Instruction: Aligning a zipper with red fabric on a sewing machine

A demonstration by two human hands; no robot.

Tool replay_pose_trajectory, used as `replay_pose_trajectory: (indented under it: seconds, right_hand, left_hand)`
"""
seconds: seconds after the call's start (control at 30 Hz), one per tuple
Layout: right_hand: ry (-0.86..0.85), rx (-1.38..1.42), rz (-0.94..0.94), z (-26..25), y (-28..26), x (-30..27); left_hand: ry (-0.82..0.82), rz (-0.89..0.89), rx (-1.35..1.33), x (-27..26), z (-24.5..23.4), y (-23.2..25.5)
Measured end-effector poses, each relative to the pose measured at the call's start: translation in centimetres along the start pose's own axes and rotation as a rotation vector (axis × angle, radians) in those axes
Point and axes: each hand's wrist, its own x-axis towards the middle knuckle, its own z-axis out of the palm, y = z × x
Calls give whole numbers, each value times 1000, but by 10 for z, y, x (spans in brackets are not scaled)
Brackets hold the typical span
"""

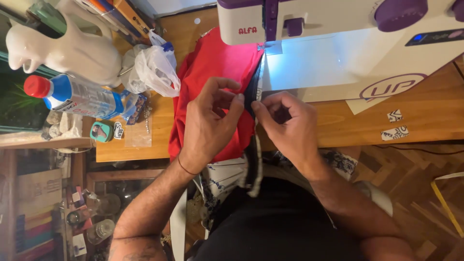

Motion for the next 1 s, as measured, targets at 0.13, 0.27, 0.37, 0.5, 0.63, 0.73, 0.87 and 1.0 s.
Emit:
replay_pose_trajectory:
  seconds: [0.13,0.27,0.37,0.5,0.63,0.73,0.87,1.0]
  right_hand:
    - [80,-124,-205,2,-3,-5]
    - [17,-74,-194,1,0,-7]
    - [-27,150,18,3,6,-12]
    - [-40,282,191,9,15,-13]
    - [-34,276,203,9,19,-18]
    - [4,373,336,16,31,-24]
    - [48,458,302,20,42,-20]
    - [21,417,403,19,29,-9]
  left_hand:
    - [-71,-83,91,4,5,11]
    - [-104,-100,201,17,9,3]
    - [-118,-140,212,20,9,2]
    - [-85,-105,191,19,6,1]
    - [-52,-96,146,21,4,0]
    - [-70,-96,119,19,6,-2]
    - [-63,-84,155,15,12,-13]
    - [-70,-2,195,14,14,-23]
